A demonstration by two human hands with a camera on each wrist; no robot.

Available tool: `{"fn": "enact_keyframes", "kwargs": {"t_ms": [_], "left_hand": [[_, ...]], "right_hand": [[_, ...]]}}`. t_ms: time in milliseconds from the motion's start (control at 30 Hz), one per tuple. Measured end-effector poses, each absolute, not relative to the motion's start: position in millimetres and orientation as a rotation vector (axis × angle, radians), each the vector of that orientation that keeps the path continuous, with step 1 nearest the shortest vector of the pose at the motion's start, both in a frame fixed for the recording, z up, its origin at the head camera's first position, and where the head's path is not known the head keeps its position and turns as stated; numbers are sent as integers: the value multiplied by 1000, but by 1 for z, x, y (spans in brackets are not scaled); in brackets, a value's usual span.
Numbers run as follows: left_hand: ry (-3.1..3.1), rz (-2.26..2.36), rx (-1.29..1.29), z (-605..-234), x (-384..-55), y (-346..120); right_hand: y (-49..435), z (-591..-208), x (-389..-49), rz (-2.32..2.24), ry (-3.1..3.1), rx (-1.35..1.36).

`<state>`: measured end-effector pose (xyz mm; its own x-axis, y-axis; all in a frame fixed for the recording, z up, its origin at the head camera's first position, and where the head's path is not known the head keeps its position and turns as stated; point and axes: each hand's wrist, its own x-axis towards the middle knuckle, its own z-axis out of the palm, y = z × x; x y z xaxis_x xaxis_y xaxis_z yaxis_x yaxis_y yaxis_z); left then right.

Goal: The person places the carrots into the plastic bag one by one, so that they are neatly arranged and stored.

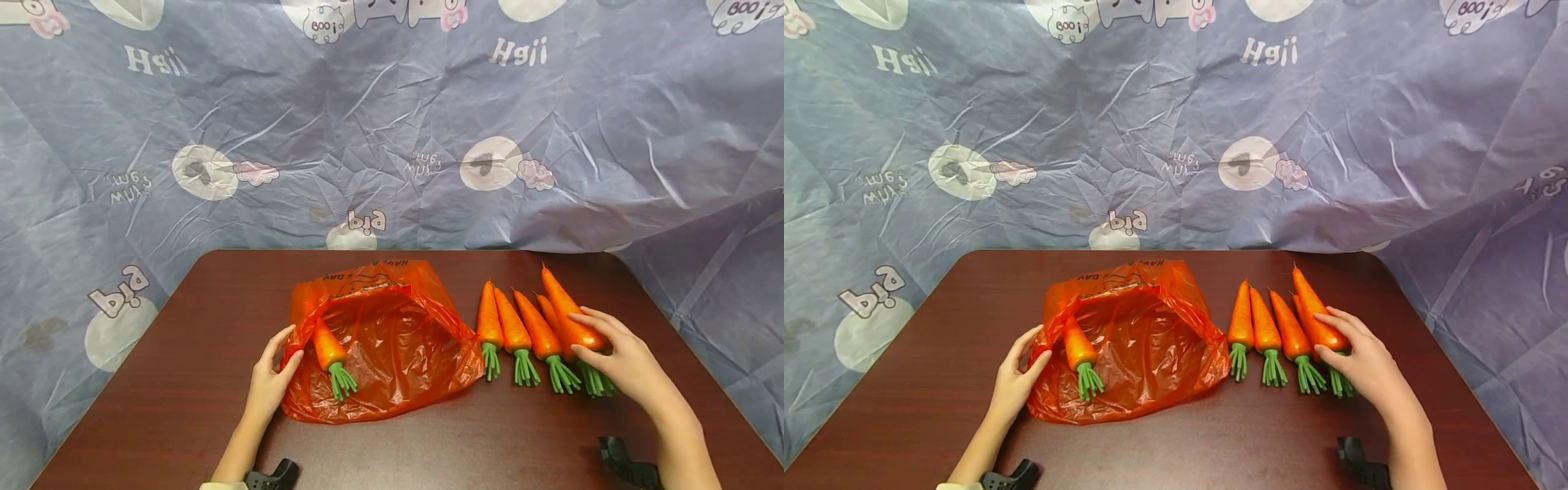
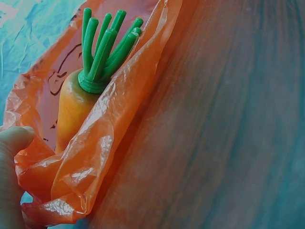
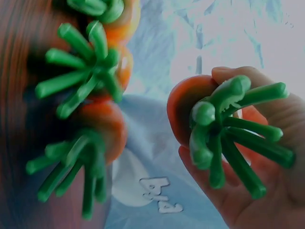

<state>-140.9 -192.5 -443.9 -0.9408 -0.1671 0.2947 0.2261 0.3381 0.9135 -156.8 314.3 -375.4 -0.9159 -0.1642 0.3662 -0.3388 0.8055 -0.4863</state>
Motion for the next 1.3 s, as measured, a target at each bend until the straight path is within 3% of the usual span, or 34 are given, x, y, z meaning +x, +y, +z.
{"fn": "enact_keyframes", "kwargs": {"t_ms": [767,1300], "left_hand": [[-2228,-1647,-87,-445,-142,-192],[-2238,-1649,-76,-444,-142,-191]], "right_hand": [[245,-346,-132,735,-2638,597],[207,-345,-114,617,-2677,750]]}}
